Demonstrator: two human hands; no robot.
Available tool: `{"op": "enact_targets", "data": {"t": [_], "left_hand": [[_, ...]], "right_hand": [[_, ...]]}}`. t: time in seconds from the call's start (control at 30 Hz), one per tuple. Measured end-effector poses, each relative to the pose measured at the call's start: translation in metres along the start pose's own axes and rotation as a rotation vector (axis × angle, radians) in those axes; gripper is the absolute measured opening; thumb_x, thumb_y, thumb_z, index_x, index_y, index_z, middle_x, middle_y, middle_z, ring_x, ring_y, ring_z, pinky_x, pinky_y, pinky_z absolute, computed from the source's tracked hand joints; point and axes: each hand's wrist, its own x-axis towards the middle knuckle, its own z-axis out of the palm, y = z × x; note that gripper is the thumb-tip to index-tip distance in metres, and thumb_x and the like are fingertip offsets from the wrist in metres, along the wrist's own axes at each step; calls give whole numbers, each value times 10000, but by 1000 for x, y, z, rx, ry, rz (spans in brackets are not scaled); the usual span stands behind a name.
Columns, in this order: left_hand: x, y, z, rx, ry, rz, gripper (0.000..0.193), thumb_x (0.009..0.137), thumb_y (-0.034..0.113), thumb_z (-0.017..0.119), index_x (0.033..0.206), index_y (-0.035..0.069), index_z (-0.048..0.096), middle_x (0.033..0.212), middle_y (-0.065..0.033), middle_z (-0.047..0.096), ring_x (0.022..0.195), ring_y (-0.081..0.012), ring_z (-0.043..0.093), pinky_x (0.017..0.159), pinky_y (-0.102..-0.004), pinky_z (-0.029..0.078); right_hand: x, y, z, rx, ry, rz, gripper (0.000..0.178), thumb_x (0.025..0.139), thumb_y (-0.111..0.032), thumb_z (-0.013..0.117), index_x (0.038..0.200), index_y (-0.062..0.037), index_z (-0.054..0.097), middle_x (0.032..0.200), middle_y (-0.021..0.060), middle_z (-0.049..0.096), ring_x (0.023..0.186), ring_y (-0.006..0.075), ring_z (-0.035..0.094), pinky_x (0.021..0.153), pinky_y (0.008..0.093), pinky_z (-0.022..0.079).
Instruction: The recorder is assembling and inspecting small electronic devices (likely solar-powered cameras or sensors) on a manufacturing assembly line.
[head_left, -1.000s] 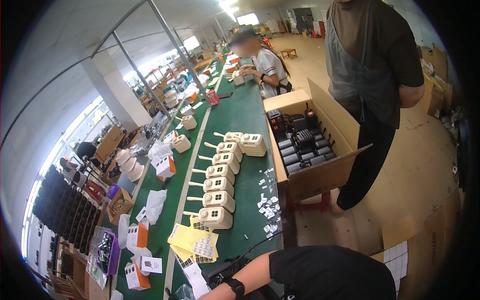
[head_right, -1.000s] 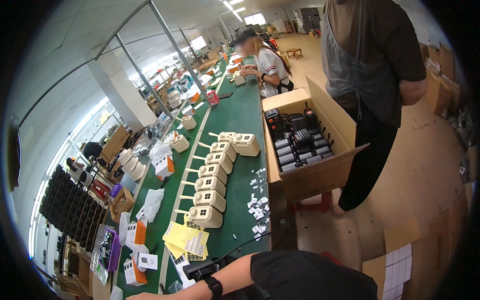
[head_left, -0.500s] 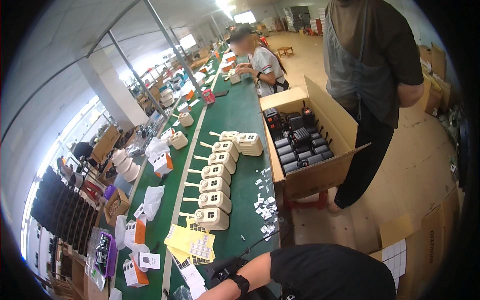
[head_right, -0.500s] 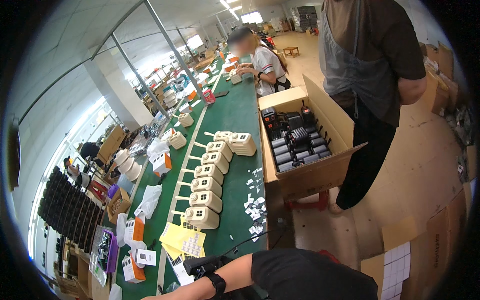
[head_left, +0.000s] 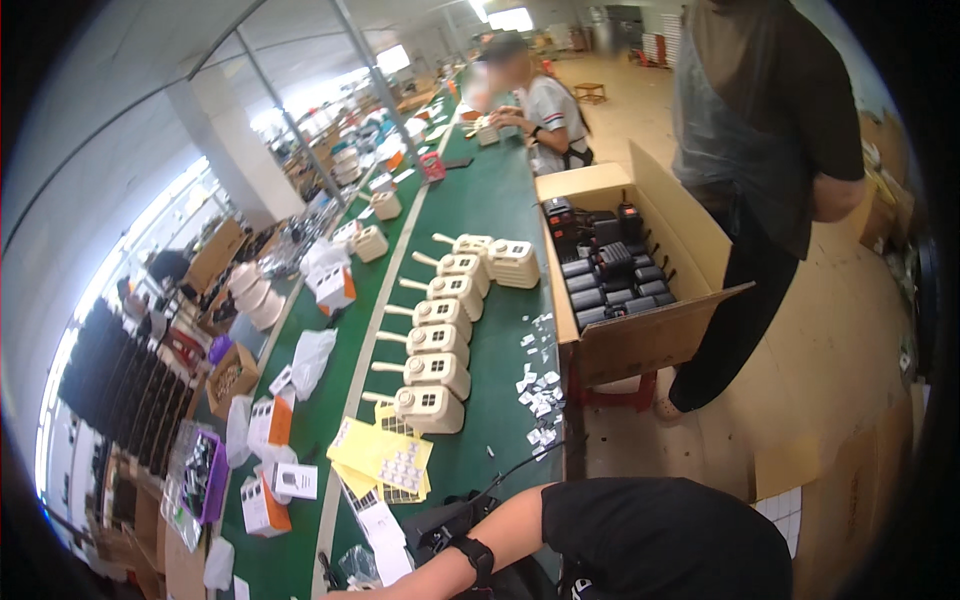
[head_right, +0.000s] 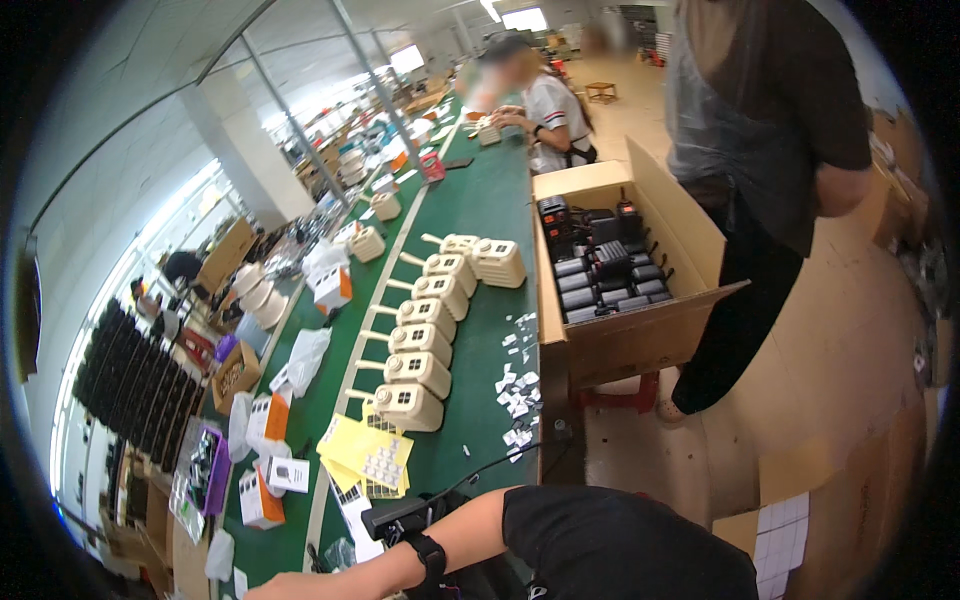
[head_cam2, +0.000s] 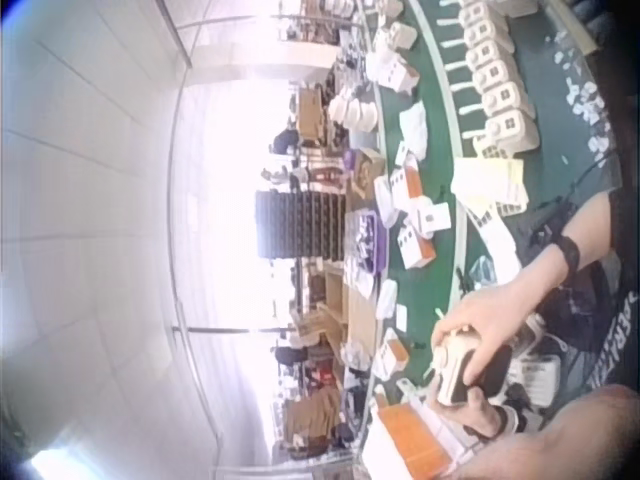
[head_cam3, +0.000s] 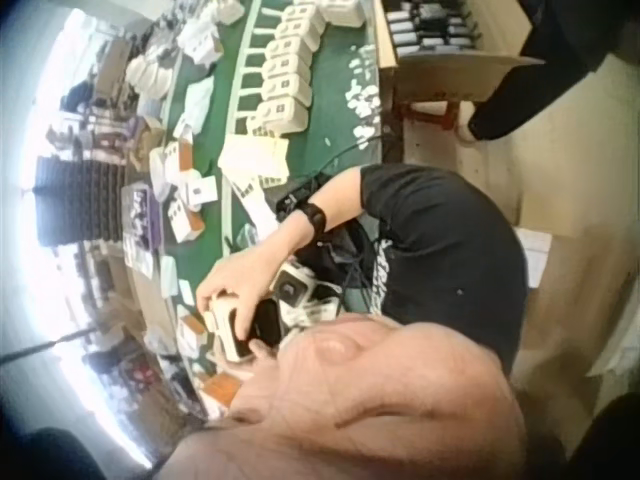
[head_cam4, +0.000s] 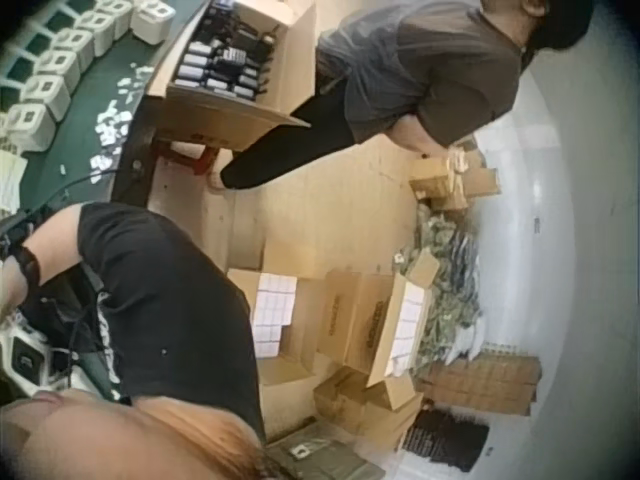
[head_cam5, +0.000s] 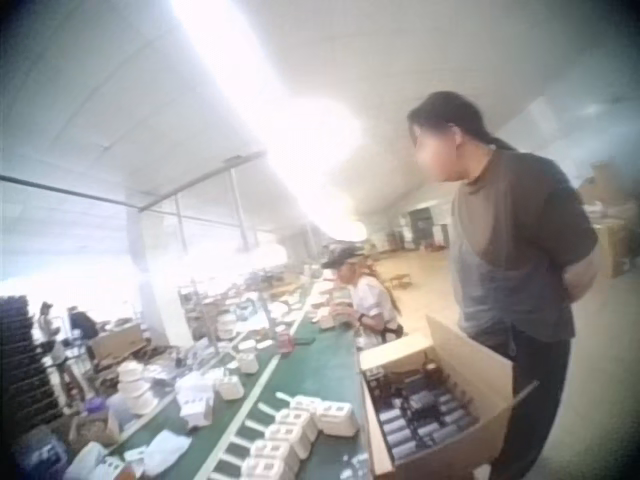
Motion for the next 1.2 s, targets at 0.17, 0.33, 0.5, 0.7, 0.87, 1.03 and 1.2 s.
{"op": "enact_targets", "data": {"t": [0.17, 0.33, 0.5, 0.7, 0.87, 1.03, 1.2], "left_hand": [[2, 24, 19, -56, 202, -122, 766, 798, 394, 621, 1311, -38, 249, 1302, -226, 326, 1186, -315, 344, 996, -434, 276], [4, 20, 16, 0, 266, -126, 713, 814, 404, 590, 1282, -44, 293, 1290, -217, 346, 1171, -311, 354, 981, -433, 280], [4, 19, 16, -108, 341, -197, 687, 791, 388, 624, 1242, -44, 338, 1253, -213, 380, 1128, -287, 395, 937, -409, 330], [3, 0, 14, -224, 479, -282, 656, 763, 369, 665, 1195, -43, 392, 1209, -209, 420, 1076, -260, 444, 884, -380, 390], [-1, -22, 8, -285, 578, -322, 636, 745, 357, 693, 1163, -42, 428, 1180, -206, 447, 1042, -241, 476, 848, -361, 430], [2, -14, 15, -387, 442, -307, 644, 779, 351, 645, 1208, -45, 375, 1213, -208, 422, 1073, -268, 451, 882, -385, 397], [1, -3, 11, -439, 326, -336, 651, 813, 346, 598, 1253, -48, 322, 1246, -210, 397, 1103, -295, 425, 916, -409, 364]], "right_hand": [[4, 1, 7, 154, 11, 48, 632, 669, -383, 743, 1113, -5, 500, 1001, 149, 586, 893, 242, 579, 728, 309, 466], [11, 25, 4, 356, -64, 79, 601, 822, -377, 576, 1239, -8, 349, 1071, 145, 525, 955, 232, 526, 804, 315, 419], [15, 29, -22, 241, 101, 90, 615, 899, -316, 487, 1351, -37, 177, 1107, 130, 459, 931, 162, 494, 760, 277, 432], [28, 79, -119, 223, 1040, -251, 691, 880, -128, 509, 1386, -38, 47, 1188, 136, 431, 873, 123, 533, 747, 255, 454], [-20, 68, -210, 333, 1177, 68, 760, 857, -69, 488, 1406, -152, -31, 1009, 129, 592, 583, 150, 594, 573, 272, 499], [-46, 62, -221, 265, 1225, 93, 708, 874, -64, 458, 1408, -147, 1, 1009, 126, 602, 588, 94, 561, 627, 299, 510], [-29, 72, -207, 286, 1133, 68, 681, 873, -78, 466, 1410, -149, 53, 986, 113, 613, 550, 99, 550, 582, 272, 486]]}}
